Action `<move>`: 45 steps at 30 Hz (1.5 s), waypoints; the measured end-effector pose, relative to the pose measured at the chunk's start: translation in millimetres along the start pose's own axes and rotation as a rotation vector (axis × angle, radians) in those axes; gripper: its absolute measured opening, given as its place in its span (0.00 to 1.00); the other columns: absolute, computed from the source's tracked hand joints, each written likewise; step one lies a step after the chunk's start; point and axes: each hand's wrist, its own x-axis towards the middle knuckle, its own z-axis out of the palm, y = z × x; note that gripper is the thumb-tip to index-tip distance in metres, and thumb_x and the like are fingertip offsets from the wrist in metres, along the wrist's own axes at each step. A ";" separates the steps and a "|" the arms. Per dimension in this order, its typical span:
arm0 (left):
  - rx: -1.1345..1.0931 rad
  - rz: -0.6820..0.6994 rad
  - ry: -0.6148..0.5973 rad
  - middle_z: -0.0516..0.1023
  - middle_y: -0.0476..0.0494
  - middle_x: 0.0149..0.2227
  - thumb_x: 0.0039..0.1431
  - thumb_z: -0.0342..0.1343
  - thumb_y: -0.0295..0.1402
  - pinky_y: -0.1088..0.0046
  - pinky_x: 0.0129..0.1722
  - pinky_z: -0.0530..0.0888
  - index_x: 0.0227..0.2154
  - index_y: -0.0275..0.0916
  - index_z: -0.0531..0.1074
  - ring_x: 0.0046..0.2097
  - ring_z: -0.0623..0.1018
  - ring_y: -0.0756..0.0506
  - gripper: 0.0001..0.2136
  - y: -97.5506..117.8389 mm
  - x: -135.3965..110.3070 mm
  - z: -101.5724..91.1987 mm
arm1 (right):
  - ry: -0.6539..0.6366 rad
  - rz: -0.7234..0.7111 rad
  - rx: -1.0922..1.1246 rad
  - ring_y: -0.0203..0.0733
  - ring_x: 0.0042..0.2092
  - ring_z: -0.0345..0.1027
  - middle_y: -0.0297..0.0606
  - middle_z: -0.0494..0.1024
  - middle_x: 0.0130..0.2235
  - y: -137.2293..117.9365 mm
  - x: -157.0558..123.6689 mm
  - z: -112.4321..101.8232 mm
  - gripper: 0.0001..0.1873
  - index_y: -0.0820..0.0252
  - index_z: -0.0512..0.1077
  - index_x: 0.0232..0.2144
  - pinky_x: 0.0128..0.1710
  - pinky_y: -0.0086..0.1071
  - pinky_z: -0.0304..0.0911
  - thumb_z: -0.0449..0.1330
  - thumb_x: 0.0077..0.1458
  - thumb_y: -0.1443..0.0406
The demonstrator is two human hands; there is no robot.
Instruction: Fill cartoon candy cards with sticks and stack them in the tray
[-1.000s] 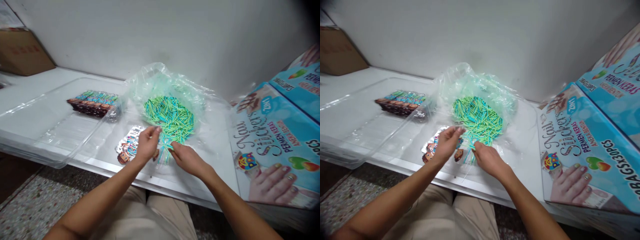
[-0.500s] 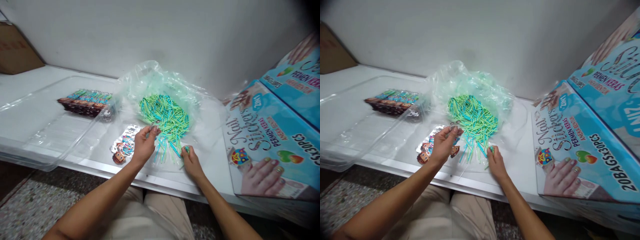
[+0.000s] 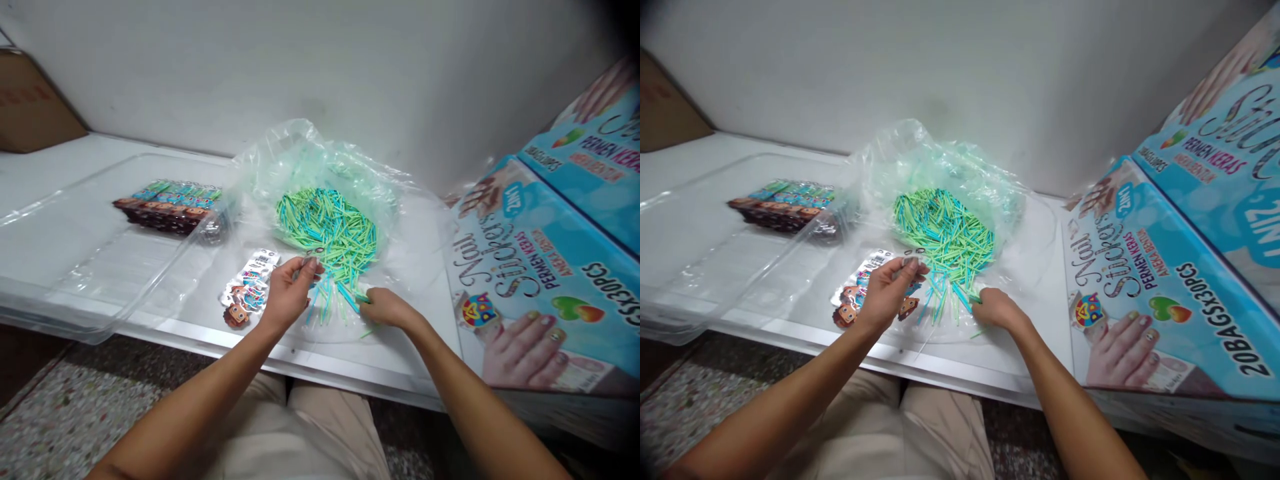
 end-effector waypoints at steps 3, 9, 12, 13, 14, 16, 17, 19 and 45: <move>0.032 0.001 -0.003 0.78 0.44 0.31 0.55 0.57 0.44 0.73 0.35 0.73 0.30 0.36 0.75 0.33 0.76 0.49 0.15 -3.1 4.1 -6.0 | -0.005 -0.026 0.107 0.47 0.32 0.68 0.47 0.76 0.27 3.6 -7.6 -12.0 0.07 0.62 0.67 0.19 0.28 0.32 0.51 0.57 0.46 0.65; 0.397 -0.016 -0.186 0.79 0.37 0.37 0.53 0.58 0.43 0.60 0.44 0.72 0.41 0.36 0.75 0.41 0.77 0.39 0.18 -15.2 16.2 -16.7 | 0.059 -0.054 0.699 0.37 0.23 0.64 0.31 0.69 0.23 -4.6 -26.6 -18.5 0.10 0.59 0.65 0.30 0.26 0.32 0.59 0.47 0.56 0.60; 0.597 0.112 -0.107 0.72 0.30 0.52 0.44 0.65 0.44 0.49 0.54 0.63 0.54 0.35 0.66 0.55 0.69 0.31 0.34 -14.1 8.7 -5.6 | 0.176 -0.098 1.306 0.33 0.23 0.61 0.25 0.64 0.23 -28.5 -30.5 -11.4 0.11 0.56 0.63 0.33 0.27 0.31 0.62 0.55 0.53 0.55; 0.573 0.167 -0.049 0.67 0.29 0.57 0.45 0.64 0.45 0.49 0.57 0.60 0.57 0.35 0.62 0.59 0.65 0.30 0.37 -12.5 3.6 2.0 | 0.205 -0.128 1.533 0.32 0.23 0.60 0.24 0.63 0.23 -39.8 -31.6 -9.3 0.13 0.56 0.64 0.31 0.29 0.30 0.63 0.60 0.51 0.55; 0.491 0.200 0.002 0.63 0.29 0.60 0.49 0.61 0.47 0.50 0.60 0.57 0.59 0.35 0.58 0.62 0.61 0.32 0.37 -10.8 -2.2 11.2 | 0.226 -0.161 1.751 0.31 0.24 0.61 0.24 0.63 0.23 -52.3 -32.9 -7.2 0.14 0.56 0.64 0.28 0.31 0.30 0.64 0.63 0.49 0.56; 0.189 0.166 0.063 0.59 0.31 0.62 0.59 0.50 0.49 0.57 0.61 0.58 0.62 0.38 0.52 0.64 0.59 0.38 0.32 -7.2 -13.8 32.6 | 0.265 -0.218 2.052 0.31 0.27 0.64 0.24 0.67 0.24 -79.3 -36.5 -2.6 0.14 0.56 0.66 0.27 0.37 0.31 0.65 0.66 0.47 0.58; 0.017 0.121 0.097 0.59 0.33 0.62 0.62 0.44 0.50 0.60 0.60 0.60 0.62 0.39 0.51 0.64 0.60 0.41 0.30 -5.5 -18.6 43.1 | 0.264 -0.235 2.111 0.32 0.29 0.65 0.25 0.68 0.25 -92.2 -38.8 0.5 0.13 0.56 0.66 0.26 0.39 0.32 0.65 0.66 0.47 0.57; -0.255 0.025 0.196 0.61 0.35 0.62 0.63 0.39 0.52 0.64 0.57 0.65 0.60 0.41 0.53 0.62 0.63 0.42 0.28 -2.7 -24.3 59.5 | 0.273 -0.251 2.044 0.35 0.32 0.67 0.27 0.71 0.26 -113.4 -44.5 8.7 0.13 0.56 0.69 0.25 0.43 0.33 0.64 0.65 0.49 0.55; -0.260 -0.218 -0.229 0.70 0.51 0.20 0.41 0.66 0.33 0.77 0.27 0.64 0.25 0.33 0.76 0.24 0.67 0.54 0.09 14.7 -31.8 5.2 | 0.056 -0.423 1.265 0.29 0.19 0.48 0.25 0.57 0.21 -88.2 -82.3 38.1 0.18 0.59 0.65 0.31 0.18 0.27 0.45 0.51 0.61 0.51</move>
